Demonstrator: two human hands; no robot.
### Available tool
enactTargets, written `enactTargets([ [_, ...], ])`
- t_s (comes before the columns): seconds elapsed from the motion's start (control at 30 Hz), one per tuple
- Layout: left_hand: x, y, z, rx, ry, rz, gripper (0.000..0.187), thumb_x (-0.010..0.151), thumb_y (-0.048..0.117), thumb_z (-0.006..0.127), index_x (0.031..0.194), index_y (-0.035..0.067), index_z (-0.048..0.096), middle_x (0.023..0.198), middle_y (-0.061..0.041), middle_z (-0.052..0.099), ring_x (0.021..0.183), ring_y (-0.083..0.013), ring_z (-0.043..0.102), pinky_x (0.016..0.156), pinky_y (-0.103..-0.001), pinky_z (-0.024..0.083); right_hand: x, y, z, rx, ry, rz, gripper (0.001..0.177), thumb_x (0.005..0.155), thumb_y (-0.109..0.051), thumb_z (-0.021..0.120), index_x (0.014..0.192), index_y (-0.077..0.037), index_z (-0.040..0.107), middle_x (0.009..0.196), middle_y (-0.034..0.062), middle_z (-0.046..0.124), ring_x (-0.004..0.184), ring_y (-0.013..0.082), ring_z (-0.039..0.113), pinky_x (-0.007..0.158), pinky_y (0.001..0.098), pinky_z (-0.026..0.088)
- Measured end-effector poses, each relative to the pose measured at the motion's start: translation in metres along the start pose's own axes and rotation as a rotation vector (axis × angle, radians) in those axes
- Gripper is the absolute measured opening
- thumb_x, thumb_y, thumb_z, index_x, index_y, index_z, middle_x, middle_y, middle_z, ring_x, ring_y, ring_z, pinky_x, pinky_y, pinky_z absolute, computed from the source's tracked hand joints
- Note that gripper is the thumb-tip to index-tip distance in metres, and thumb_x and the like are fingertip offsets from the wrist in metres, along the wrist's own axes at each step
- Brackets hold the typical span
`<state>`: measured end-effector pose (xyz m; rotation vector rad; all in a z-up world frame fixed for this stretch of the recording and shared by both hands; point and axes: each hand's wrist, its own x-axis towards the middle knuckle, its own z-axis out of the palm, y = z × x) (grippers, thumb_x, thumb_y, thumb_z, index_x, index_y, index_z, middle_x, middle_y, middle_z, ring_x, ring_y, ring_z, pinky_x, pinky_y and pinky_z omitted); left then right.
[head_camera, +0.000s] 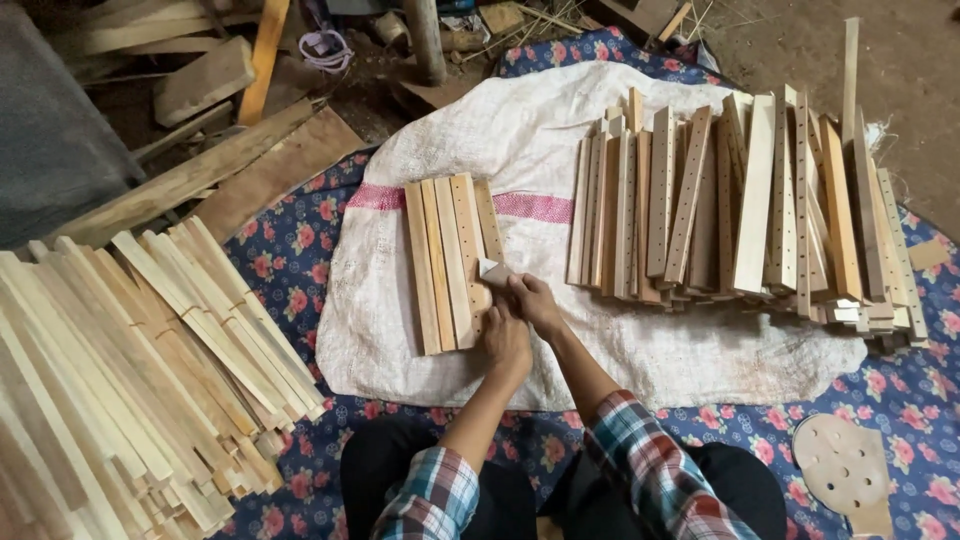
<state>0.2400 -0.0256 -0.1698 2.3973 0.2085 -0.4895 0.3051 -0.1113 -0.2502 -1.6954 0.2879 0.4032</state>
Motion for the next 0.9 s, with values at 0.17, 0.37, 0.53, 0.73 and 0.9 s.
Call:
enactTargets([
  [0.17,0.011,0.003,-0.001,0.102,0.035,0.031,0.067,0.084,-0.007,0.06,0.142,-0.011,0.028,0.149,-0.028,0.026,0.136,-0.0413,0.039,0.106,-0.053,0.044,-0.001,-0.008,0.009,-0.077,-0.005,0.046,0.032,0.099,-0.046,0.065,0.103,-0.015,0.076,0.092,0.0106,0.071,0.093,0.0225,0.063,0.082,0.04,0.052],
  [0.37,0.015,-0.005,0.005,0.246,0.06,0.053,0.05,0.087,-0.001,0.058,0.134,-0.005,0.042,0.139,-0.023,0.038,0.131,-0.0367,0.043,0.105,-0.052,0.041,0.0,-0.005,0.012,-0.25,-0.023,0.113,0.041,0.098,-0.056,0.059,0.112,-0.022,0.076,0.111,0.0146,0.072,0.114,0.0325,0.064,0.098,0.0454,0.048],
  [0.53,0.014,-0.007,0.016,0.358,0.071,0.079,0.038,0.089,0.004,0.057,0.127,-0.001,0.052,0.132,-0.019,0.047,0.127,-0.0333,0.046,0.104,-0.051,0.038,-0.01,-0.012,0.011,-0.143,-0.064,0.106,0.051,0.099,-0.052,0.06,0.125,-0.009,0.07,0.126,0.0233,0.067,0.129,0.0382,0.057,0.109,0.0509,0.043],
  [0.73,0.031,0.009,0.039,0.502,0.099,0.143,0.028,0.092,0.011,0.055,0.118,0.005,0.065,0.122,-0.014,0.058,0.121,-0.0287,0.05,0.103,-0.05,0.035,-0.032,0.024,-0.032,0.3,0.457,-0.156,0.037,0.108,-0.031,0.053,0.115,0.003,0.065,0.109,0.0239,0.063,0.11,0.0371,0.062,0.101,0.0549,0.051],
  [0.9,0.053,0.051,0.101,-0.051,0.181,0.324,0.015,0.083,0.013,0.062,0.09,0.005,0.072,0.09,-0.015,0.067,0.089,-0.0366,0.069,0.076,-0.051,0.054,-0.097,0.017,-0.089,0.362,0.673,-0.181,0.031,0.111,-0.027,0.047,0.112,-0.001,0.065,0.105,0.0136,0.061,0.102,0.0268,0.059,0.093,0.0465,0.054],
])
